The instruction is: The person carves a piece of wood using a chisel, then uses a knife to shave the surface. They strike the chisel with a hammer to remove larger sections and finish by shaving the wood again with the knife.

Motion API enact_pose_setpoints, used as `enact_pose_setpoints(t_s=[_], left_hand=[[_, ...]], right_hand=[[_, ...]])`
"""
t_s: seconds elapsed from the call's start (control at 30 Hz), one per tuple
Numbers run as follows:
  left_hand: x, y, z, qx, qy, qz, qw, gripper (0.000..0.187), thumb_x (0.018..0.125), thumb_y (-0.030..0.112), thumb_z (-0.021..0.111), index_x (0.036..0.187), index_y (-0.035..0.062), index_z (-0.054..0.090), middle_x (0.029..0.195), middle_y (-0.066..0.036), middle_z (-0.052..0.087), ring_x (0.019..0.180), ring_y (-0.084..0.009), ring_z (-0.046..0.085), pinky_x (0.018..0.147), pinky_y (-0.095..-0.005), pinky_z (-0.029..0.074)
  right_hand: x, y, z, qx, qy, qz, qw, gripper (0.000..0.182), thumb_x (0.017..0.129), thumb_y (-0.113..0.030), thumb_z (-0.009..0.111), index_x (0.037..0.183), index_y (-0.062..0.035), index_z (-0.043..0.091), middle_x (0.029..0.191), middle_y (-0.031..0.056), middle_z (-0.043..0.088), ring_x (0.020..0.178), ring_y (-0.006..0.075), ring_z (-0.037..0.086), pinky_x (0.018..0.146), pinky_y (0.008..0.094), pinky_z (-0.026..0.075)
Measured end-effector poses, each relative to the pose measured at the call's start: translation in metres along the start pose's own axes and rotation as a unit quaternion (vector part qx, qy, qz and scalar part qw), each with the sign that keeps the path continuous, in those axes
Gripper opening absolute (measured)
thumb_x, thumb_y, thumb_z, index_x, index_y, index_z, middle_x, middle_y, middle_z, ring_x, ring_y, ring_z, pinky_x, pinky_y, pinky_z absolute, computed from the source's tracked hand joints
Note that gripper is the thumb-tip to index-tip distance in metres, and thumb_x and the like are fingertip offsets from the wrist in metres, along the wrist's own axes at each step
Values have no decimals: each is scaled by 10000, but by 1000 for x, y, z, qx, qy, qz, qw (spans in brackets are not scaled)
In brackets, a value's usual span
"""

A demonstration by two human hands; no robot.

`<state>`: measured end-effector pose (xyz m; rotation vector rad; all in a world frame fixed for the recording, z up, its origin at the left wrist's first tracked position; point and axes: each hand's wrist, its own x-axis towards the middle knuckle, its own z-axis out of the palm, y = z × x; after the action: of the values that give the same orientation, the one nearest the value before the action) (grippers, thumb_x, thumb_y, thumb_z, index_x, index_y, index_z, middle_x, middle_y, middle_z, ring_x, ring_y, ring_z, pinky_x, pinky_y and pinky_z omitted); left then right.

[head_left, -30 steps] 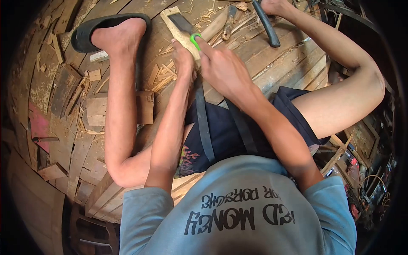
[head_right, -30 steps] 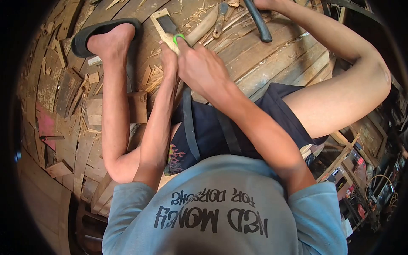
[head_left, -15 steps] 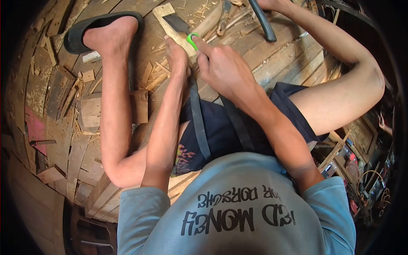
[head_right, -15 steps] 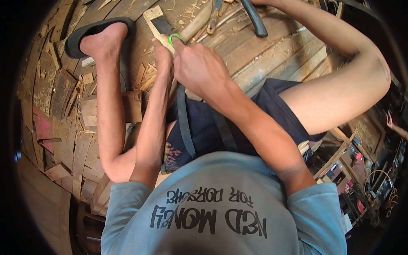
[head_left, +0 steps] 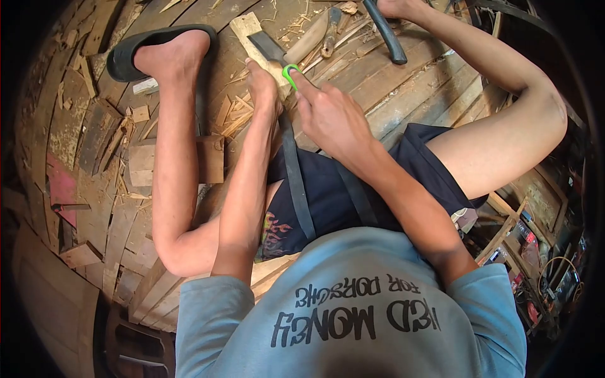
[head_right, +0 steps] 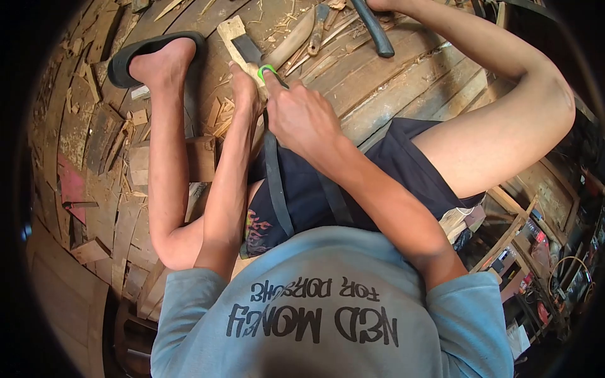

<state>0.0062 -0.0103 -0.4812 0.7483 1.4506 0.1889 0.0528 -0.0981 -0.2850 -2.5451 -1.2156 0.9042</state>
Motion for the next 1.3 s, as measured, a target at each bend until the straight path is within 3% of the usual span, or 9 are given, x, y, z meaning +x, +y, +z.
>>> enact_pose_setpoints(t_s=[0.47,0.67,0.73,0.77,0.93,1.0,1.07,1.2,1.3], left_hand=[[-30,27,-4,-63,-44,-6,997,688,1040,491,192,1099,-8,662,974,-209,687,873,-317,666,809,-446,497],[-30,17,0,-45,-34,24,998,691,1032,502,217,1090,-25,662,971,-197,689,858,-301,665,787,-426,502],[-23,24,-5,-100,-58,-76,990,706,1033,501,212,1113,-45,653,991,-204,687,881,-305,666,795,-418,502],[-26,23,-6,-43,-43,10,998,720,1031,508,211,1130,-56,646,1014,-217,685,914,-321,669,802,-419,500],[-5,7,3,-23,-38,12,999,738,1023,525,218,1139,-66,645,1055,-255,676,983,-362,659,843,-446,485],[-15,16,-1,-65,-45,-76,994,756,1022,527,212,1142,-90,632,1061,-272,670,1011,-381,645,875,-467,467],[-5,11,-3,-67,-38,-33,996,764,1020,527,207,1143,-100,626,1068,-279,665,1010,-387,644,875,-468,467],[5,-1,0,6,-18,4,1000,770,1015,543,216,1164,-94,622,1094,-279,658,988,-374,651,868,-447,484],[-24,19,-4,-70,-51,-30,996,762,1017,546,222,1131,-87,630,1060,-258,665,912,-356,662,823,-433,509]], right_hand=[[42,-1,8,24,-1,-23,999,466,915,-152,537,1377,-97,523,857,306,612,715,469,637,680,531,528],[53,2,12,-4,36,-43,998,382,908,-123,500,1271,-30,576,645,254,606,678,431,645,637,523,518],[58,-2,12,4,45,-52,998,379,907,-118,506,1272,-48,582,673,263,617,683,439,645,639,525,515],[46,-3,7,12,43,-51,998,377,907,-118,505,1269,-45,583,684,269,619,681,443,641,639,525,512],[30,-4,-5,14,28,-36,999,376,907,-114,500,1265,-35,582,724,283,626,695,459,629,667,527,509],[49,4,4,33,24,-36,998,366,907,-108,497,1252,-23,586,726,280,630,696,456,630,666,520,509],[58,6,6,4,50,-81,995,360,907,-115,500,1240,-14,593,728,281,630,701,450,633,664,522,505],[6,0,-9,-17,-2,-8,1000,378,909,-141,519,1263,-37,598,754,280,636,737,445,635,701,519,503],[14,-5,-20,18,-16,-4,1000,374,913,-142,530,1270,-63,606,759,281,635,754,447,635,715,517,502]])
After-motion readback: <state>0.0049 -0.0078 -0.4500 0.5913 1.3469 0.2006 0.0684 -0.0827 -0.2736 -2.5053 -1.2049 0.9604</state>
